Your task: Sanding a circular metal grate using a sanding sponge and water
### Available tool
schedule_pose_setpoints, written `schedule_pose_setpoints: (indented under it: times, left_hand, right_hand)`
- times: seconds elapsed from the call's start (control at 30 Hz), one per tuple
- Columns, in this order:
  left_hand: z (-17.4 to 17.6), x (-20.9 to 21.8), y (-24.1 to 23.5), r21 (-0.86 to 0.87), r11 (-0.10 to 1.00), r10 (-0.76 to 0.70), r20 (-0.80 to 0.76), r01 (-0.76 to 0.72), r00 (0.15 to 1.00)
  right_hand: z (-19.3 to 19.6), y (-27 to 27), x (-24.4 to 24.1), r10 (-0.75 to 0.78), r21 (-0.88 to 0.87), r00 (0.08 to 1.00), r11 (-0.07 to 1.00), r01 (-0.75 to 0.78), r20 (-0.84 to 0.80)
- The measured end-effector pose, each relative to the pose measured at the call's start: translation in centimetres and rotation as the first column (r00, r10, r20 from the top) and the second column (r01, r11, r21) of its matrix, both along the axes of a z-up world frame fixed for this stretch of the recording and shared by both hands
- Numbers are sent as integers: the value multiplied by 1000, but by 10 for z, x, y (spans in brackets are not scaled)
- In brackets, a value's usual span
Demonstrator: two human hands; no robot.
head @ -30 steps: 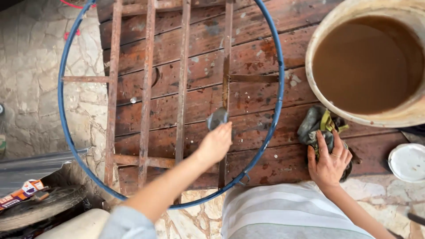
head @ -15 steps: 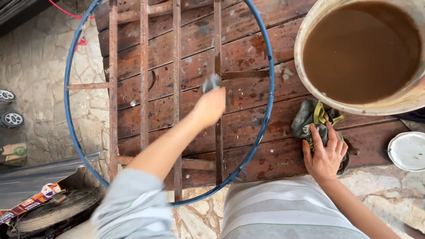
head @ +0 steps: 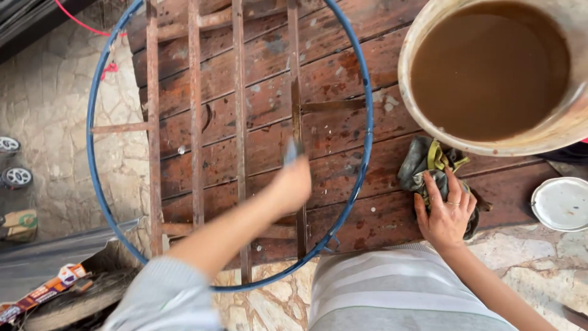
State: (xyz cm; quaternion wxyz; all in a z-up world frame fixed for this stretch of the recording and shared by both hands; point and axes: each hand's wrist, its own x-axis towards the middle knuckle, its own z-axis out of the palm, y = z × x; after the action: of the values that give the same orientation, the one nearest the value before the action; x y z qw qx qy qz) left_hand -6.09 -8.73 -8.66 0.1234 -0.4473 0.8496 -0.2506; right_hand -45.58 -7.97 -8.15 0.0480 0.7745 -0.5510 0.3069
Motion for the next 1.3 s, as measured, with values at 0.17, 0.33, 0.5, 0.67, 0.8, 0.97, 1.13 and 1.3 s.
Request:
schedule_pose_setpoints:
  times: [0.17,0.33,0.5,0.67,0.8,0.97,1.13,1.3]
  left_hand:
    - [33,25,-22,196,955,-208,-101,225,973]
    - [36,8,-8,252,946,-191,-74,203,979]
    - [96,-12,52,479,806,-226,-293,348,929]
    - [133,-32,-35,555,831,-225,401,-41,888]
    - [143,-27,60,627,769,-202,47,128,978]
    - [112,-22,-13,525,849,-129,317,-61,940]
    - [105,-41,90,644,764,-139,211,-30,968]
    - [123,-30,75,645,755,-243,105,120,964]
  right_hand:
    - [1,1,3,-17,45,1000,999,17,-10]
    - [2,2,-1,-5,40,1000,999,6,-18]
    - [8,-1,0,7,16,1000,1000,-6,-18]
    - [13,2,2,6,32,996,999,-3,-87]
    - [17,2,2,31,76,997,997,-26,-75]
    - [18,3,0,37,47,996,998,-34,-86]
    - [22,3,1,61,56,996,997,-58,-60]
    - [21,1,2,55,52,996,997,-51,-69]
